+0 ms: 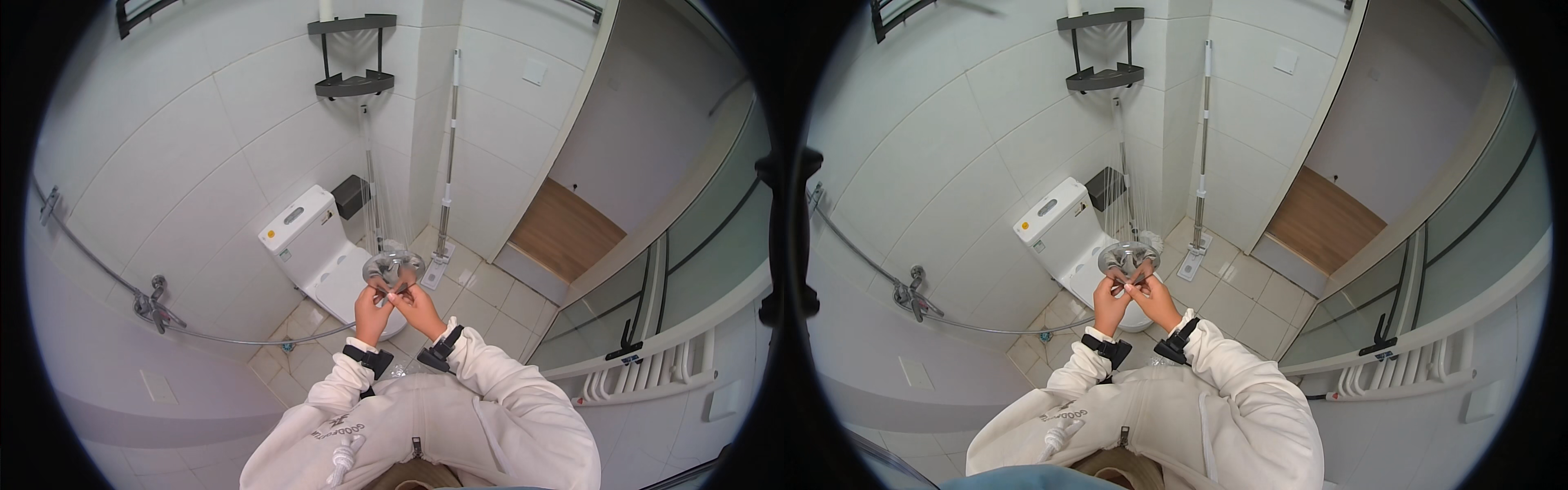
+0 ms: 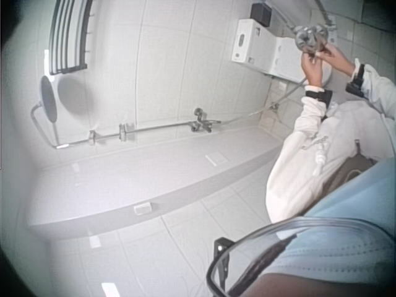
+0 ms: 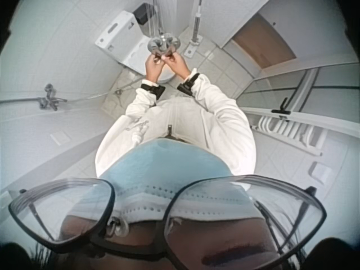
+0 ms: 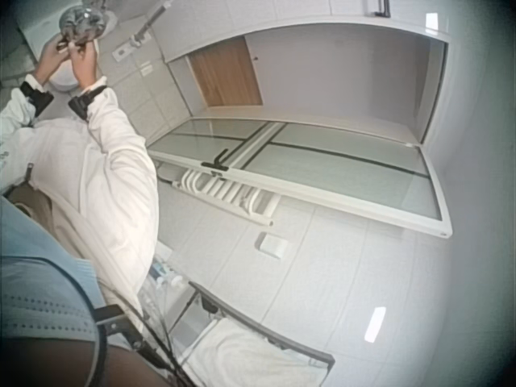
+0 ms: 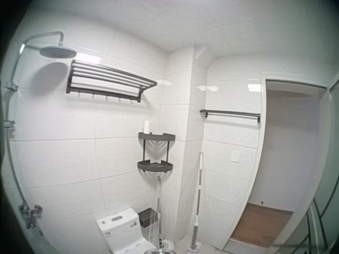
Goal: The person wraps a shower head with a plastic bag, briefly places a white cup on a wall shelf, then continues wrapping the shower head. Finally, they attach the wrapped shower head to the shower arm and secure it in place.
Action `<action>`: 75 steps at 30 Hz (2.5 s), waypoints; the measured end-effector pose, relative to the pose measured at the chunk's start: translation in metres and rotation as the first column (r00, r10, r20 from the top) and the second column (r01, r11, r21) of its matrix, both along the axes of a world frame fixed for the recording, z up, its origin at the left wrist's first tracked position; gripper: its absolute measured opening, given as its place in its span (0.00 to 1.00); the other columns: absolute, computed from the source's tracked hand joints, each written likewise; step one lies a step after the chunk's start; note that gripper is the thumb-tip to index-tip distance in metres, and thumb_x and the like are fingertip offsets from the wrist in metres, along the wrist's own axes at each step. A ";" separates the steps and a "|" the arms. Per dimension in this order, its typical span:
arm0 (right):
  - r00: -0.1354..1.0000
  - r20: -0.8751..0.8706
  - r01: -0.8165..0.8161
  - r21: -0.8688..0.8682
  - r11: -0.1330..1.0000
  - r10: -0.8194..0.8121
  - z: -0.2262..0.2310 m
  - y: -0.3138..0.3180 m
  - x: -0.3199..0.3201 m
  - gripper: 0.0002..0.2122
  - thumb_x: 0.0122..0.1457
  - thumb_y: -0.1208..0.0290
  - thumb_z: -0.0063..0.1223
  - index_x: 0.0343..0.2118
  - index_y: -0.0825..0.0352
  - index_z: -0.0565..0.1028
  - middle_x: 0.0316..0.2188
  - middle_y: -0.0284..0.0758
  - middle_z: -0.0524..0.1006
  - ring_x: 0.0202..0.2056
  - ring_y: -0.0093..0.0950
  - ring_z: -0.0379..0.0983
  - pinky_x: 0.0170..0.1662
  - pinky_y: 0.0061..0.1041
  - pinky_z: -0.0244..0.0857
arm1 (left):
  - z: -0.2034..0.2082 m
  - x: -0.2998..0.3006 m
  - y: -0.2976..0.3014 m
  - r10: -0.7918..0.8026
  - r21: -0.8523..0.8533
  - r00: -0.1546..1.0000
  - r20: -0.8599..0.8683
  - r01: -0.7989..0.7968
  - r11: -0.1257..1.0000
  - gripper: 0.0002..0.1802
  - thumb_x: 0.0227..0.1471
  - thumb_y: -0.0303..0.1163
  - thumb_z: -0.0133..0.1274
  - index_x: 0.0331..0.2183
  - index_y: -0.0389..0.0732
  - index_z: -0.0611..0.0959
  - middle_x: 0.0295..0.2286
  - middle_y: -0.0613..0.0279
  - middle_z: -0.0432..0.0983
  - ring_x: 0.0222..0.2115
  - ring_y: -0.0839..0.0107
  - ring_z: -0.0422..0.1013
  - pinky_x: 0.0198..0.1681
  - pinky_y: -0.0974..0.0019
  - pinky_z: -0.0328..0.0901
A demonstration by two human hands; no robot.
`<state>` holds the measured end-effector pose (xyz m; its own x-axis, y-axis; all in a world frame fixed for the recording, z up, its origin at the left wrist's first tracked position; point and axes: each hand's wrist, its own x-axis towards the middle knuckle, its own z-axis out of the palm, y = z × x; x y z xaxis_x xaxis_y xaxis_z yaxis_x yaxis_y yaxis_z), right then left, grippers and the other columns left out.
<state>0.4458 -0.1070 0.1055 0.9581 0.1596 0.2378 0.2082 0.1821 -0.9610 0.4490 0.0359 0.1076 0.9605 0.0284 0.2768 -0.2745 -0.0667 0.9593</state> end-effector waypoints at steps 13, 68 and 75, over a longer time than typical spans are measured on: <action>1.000 0.002 0.030 -0.025 0.999 -0.030 0.002 -0.004 -0.003 0.11 0.65 0.71 0.57 0.44 0.73 0.71 0.37 0.34 0.77 0.40 0.19 0.74 0.44 0.21 0.70 | 0.001 -0.002 -0.005 -0.007 0.003 1.000 0.003 0.007 1.000 0.14 0.47 0.18 0.66 0.34 0.37 0.77 0.33 0.67 0.76 0.38 0.77 0.75 0.48 0.68 0.72; 0.992 -0.071 0.106 0.014 0.994 -0.105 -0.003 -0.030 -0.007 0.13 0.65 0.73 0.58 0.48 0.71 0.71 0.42 0.32 0.76 0.45 0.18 0.72 0.49 0.19 0.67 | 0.000 0.012 -0.030 -0.132 -0.015 0.991 0.026 0.132 0.991 0.14 0.48 0.23 0.67 0.34 0.39 0.77 0.34 0.69 0.76 0.37 0.80 0.73 0.45 0.70 0.70; 0.990 -0.077 0.115 -0.011 0.993 -0.116 -0.003 -0.031 -0.008 0.12 0.65 0.73 0.58 0.48 0.71 0.71 0.43 0.32 0.76 0.45 0.18 0.72 0.49 0.18 0.67 | 0.000 0.011 -0.032 -0.114 0.014 0.993 0.013 0.114 0.993 0.14 0.48 0.22 0.67 0.34 0.39 0.77 0.34 0.69 0.76 0.37 0.80 0.73 0.45 0.71 0.70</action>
